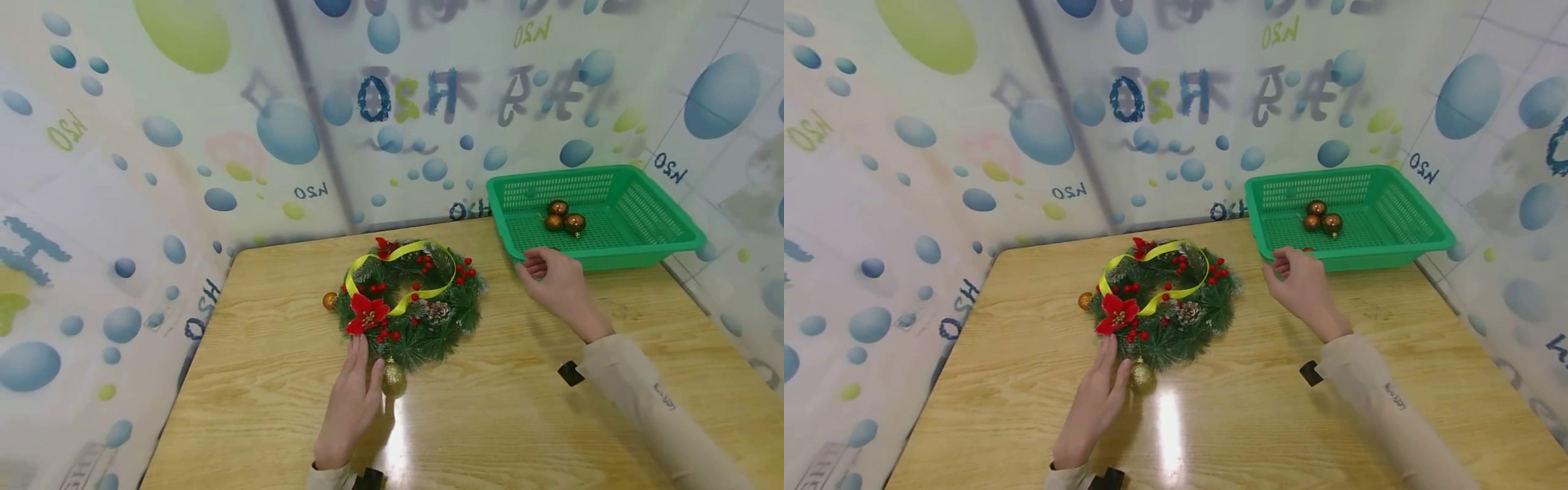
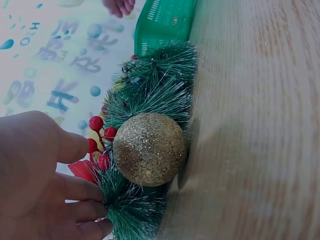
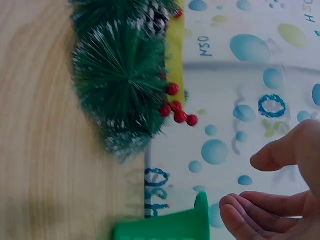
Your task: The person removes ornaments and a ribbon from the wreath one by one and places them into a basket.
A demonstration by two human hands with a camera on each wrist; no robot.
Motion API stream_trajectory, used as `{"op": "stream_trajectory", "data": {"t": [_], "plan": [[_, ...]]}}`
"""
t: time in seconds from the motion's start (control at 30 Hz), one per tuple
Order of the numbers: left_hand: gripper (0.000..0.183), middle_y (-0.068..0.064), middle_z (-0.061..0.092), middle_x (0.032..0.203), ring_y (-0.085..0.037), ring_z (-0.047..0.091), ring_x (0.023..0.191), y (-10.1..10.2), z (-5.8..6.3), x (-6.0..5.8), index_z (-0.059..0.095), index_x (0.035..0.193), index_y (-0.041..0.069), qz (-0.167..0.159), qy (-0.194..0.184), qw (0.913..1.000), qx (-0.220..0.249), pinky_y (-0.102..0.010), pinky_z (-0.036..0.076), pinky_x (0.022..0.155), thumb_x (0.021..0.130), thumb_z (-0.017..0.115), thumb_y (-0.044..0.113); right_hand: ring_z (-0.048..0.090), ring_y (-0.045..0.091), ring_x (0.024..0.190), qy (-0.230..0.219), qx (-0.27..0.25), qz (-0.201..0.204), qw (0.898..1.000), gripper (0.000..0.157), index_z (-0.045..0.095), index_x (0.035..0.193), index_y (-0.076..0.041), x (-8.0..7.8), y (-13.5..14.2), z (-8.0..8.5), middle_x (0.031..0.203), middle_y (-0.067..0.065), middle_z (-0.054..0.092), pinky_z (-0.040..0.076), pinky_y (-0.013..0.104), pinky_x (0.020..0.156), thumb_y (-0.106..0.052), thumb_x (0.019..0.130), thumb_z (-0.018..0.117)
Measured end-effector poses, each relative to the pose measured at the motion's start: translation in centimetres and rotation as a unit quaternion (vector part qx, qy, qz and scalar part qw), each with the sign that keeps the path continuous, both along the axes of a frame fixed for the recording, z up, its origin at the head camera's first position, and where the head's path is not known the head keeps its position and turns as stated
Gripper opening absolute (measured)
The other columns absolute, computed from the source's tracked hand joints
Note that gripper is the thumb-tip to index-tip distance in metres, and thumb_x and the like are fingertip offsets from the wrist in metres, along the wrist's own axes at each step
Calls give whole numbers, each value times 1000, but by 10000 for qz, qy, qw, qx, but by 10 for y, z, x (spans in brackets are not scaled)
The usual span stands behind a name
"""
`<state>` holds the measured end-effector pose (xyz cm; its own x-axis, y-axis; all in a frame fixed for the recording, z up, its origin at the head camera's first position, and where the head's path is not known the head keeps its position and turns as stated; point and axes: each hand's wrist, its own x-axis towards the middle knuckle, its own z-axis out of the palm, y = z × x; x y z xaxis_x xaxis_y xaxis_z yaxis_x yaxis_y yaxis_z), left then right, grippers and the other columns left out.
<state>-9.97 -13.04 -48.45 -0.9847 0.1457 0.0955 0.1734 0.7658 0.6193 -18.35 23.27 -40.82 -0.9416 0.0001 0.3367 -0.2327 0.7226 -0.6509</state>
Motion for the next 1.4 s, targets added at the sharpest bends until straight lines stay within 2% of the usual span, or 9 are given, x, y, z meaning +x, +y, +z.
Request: {"op": "stream_trajectory", "data": {"t": [0.37,0.8,1.2,1.3,1.4], "plan": [[65,-20,16,167,-37,19,155,-1,2,-1,21,158,-4,-9,-104,9999,31,-54,22,126,111,38,37,71,36,93,-114,201,475,9986,34,64,123,11,4,-28,-24,108,26,70,62,51,83,-12,98,63],[65,-22,17,167,-40,20,155,-1,3,-2,22,158,-5,-67,-91,9999,25,-56,22,126,111,36,37,72,33,91,-171,171,768,9968,31,65,118,12,9,-50,-46,103,24,72,63,46,80,-8,94,66],[65,-23,17,166,-41,20,154,1,2,0,23,157,-7,-79,-60,9999,-20,-56,22,126,111,38,37,73,40,98,-142,373,1001,9942,41,63,129,9,18,-66,-61,121,29,69,64,48,83,-9,93,68],[66,-23,19,166,-42,20,154,4,3,2,24,157,-7,-95,-35,9999,-65,-57,23,125,110,38,38,74,39,94,-38,493,997,9938,43,62,131,10,20,-68,-63,108,30,72,64,44,74,-9,93,69],[67,-23,19,166,-42,20,154,5,3,4,25,157,-7,-96,-9,9999,-96,-57,23,125,110,39,39,71,26,69,-93,563,1005,9933,46,60,133,11,20,-69,-63,74,21,69,57,32,56,-9,93,69]]}}
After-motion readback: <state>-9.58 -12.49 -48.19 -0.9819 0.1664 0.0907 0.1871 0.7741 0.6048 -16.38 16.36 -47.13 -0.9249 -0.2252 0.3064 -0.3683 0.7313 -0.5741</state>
